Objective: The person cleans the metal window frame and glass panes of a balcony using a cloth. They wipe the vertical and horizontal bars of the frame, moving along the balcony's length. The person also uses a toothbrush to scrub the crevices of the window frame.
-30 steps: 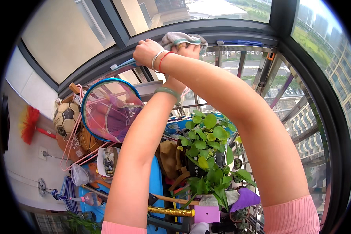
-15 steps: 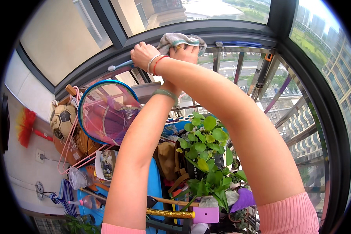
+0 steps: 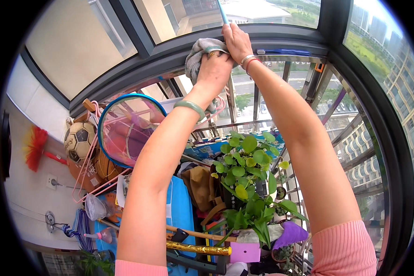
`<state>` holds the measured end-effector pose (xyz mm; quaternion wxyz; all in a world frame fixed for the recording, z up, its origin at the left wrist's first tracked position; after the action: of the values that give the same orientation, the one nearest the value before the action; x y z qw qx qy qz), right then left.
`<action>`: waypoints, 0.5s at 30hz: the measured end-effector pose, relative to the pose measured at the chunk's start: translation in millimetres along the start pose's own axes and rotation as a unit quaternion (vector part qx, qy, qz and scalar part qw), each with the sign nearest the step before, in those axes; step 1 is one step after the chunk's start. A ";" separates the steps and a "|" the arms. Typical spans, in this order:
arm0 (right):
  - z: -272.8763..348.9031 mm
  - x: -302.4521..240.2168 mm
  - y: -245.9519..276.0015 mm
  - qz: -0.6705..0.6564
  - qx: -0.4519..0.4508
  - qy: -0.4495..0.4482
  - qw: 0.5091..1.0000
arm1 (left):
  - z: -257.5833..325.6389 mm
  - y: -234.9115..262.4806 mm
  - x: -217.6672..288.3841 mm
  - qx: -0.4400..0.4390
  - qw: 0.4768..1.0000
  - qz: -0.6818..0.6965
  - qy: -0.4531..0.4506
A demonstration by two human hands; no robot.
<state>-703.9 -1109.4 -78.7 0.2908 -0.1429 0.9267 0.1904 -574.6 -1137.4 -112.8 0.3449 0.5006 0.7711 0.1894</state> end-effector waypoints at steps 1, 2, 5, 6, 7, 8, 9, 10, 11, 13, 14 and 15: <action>3.9 1.4 -2.0 0.023 0.006 0.014 1.000 | 2.2 0.3 -1.4 -0.012 1.000 -0.009 -0.005; 7.2 3.7 -2.6 0.007 -0.012 -0.003 1.000 | 3.7 1.5 -6.0 -0.001 1.000 -0.007 -0.024; 7.5 4.9 1.1 -0.040 -0.062 -0.045 0.996 | 8.0 5.7 -16.2 -0.003 1.000 -0.002 -0.025; 10.2 3.4 -2.8 -0.012 -0.059 -0.034 0.998 | 15.1 8.5 -22.9 -0.015 1.000 0.005 -0.012; 10.2 1.7 -4.3 0.018 -0.049 -0.020 0.998 | 18.8 9.9 -30.6 -0.018 1.000 -0.003 -0.010; 9.9 1.5 -5.7 0.066 -0.042 0.001 0.997 | 21.5 13.9 -36.4 -0.017 1.000 -0.019 -0.009; 9.8 2.6 -3.9 0.096 -0.053 0.026 0.994 | 24.9 18.3 -43.3 -0.017 0.999 -0.035 -0.009; 8.7 6.3 -1.2 0.108 -0.047 0.029 0.993 | 29.4 22.8 -50.8 -0.026 0.999 -0.039 -0.011; 10.1 8.7 -3.2 0.115 -0.043 0.031 0.992 | 38.7 26.9 -63.3 -0.041 0.998 -0.045 -0.011; 7.9 13.0 -3.9 0.130 -0.028 0.048 0.990 | 51.3 37.7 -88.3 -0.075 0.996 -0.043 0.007; 9.1 13.2 -6.1 0.136 -0.023 0.057 0.989 | 57.9 45.2 -98.6 -0.096 0.995 -0.030 0.016; 11.6 13.8 -7.7 0.137 -0.017 0.060 0.989 | 63.1 51.7 -106.7 -0.117 0.993 -0.017 0.026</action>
<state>-706.3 -1113.3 -97.8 0.2036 -0.0310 0.9498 0.2354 -468.1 -1215.1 -86.9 0.3843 0.4388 0.7605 0.2853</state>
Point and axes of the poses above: each hand's wrist, its own z-axis away from the middle knuckle, its own y-axis out of the back of the hand, x = y × z, the point moved 1 cm from there along -z, towards the middle knuckle, and after that the axes turned 1 degree about -z, right-handed, at the moved point
